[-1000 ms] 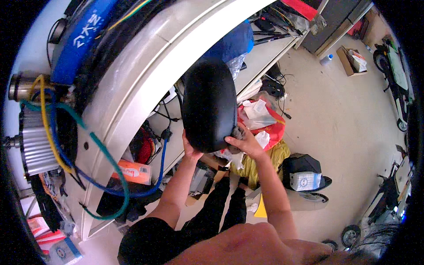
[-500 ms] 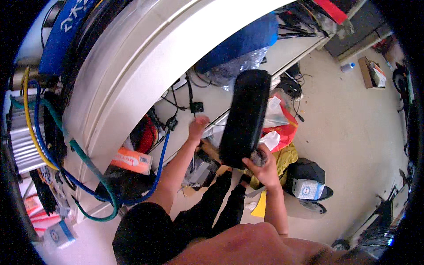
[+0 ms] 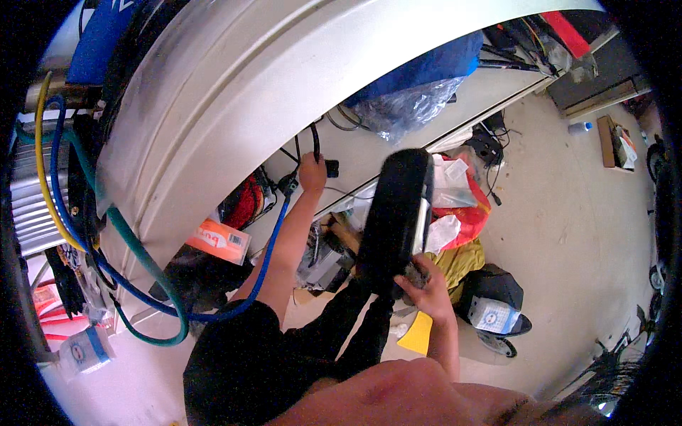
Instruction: The person wipes a white metal shelf with a dark cloth, moving items like a black bag and a helmet aside to reach the surface. They then wipe the helmet and a black seat cushion before placing them back on the shelf. The person also handles a plastic bag and a small box during the process.
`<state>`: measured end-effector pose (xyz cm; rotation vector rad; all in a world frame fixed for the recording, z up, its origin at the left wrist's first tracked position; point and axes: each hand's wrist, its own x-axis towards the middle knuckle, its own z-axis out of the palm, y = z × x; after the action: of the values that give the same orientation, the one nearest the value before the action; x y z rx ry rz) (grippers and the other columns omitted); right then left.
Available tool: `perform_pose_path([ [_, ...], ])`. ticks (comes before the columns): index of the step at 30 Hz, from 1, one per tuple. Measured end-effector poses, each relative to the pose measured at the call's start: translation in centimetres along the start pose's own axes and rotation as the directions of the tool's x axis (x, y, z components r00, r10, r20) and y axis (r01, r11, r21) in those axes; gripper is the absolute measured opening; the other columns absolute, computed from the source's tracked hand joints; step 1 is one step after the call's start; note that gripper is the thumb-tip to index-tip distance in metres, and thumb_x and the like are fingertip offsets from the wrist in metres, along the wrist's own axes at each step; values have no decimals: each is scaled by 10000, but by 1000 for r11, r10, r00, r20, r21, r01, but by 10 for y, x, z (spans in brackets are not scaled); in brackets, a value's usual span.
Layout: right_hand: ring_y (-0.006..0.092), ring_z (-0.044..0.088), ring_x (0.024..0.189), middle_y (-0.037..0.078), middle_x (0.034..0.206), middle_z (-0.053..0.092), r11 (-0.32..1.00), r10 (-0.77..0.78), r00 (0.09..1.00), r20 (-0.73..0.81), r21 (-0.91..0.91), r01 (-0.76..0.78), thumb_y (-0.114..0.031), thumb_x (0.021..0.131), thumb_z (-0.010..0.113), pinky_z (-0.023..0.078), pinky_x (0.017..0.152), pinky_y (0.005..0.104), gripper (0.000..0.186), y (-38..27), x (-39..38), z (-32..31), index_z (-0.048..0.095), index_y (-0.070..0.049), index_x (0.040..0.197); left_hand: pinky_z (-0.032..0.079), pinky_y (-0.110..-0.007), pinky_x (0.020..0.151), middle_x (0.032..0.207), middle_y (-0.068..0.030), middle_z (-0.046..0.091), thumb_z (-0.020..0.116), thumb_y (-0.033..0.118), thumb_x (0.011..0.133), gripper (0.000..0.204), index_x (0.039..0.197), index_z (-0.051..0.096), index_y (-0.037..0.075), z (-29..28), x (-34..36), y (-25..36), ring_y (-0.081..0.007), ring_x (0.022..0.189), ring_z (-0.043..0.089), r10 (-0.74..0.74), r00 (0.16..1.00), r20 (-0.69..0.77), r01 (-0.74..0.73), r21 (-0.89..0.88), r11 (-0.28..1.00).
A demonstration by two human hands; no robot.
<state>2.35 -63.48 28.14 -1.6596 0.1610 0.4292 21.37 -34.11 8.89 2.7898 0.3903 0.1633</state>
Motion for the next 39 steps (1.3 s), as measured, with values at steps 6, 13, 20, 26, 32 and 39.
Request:
perform_pose_path([
  [6,149,497,912,82,963,549,994,-10,989,149,107,-6,-211,708,726,400,828,274,520,0,87,16,488,33,1101,389,-441,615,766,-182,488,516,199,836,205,784,504,1,-39,-29,-30,-359,724,500,123,992,-5,-121,-217,969],
  [13,105,498,864,35,942,539,940,-146,930,338,340,24,-257,735,707,403,781,236,562,-12,195,42,469,42,1147,413,-434,668,917,-191,503,517,169,806,196,949,502,36,-30,1,-49,-353,819,520,8,999,43,0,-185,983],
  [20,123,501,873,36,949,539,895,-88,950,299,442,-56,-269,733,701,414,766,247,590,23,248,51,441,18,1178,435,-441,785,1117,-205,525,516,152,795,387,1170,471,70,-32,18,-52,-370,983,524,-15,1000,-12,13,-175,984],
  [26,120,533,829,25,941,563,871,-145,979,143,488,58,-250,761,665,429,729,244,476,36,264,33,491,-9,1133,406,-425,859,1163,-183,514,580,223,799,464,1219,445,78,-19,23,-71,-379,1060,479,69,993,-94,-67,23,998],
  [32,186,589,813,119,935,624,962,-90,906,-414,197,186,-305,785,640,461,748,283,425,66,252,24,551,9,1057,357,-358,909,1132,-132,498,545,413,832,639,1296,313,39,-48,-9,27,-237,1065,465,-56,984,166,159,-713,683],
  [39,318,598,903,194,980,609,975,-188,824,-534,-1,221,-362,782,623,463,782,362,443,51,271,65,560,-31,1069,191,-438,1023,1364,-243,208,649,434,720,843,1344,240,41,-40,-12,52,-378,1250,229,46,998,-43,-60,-425,903],
])
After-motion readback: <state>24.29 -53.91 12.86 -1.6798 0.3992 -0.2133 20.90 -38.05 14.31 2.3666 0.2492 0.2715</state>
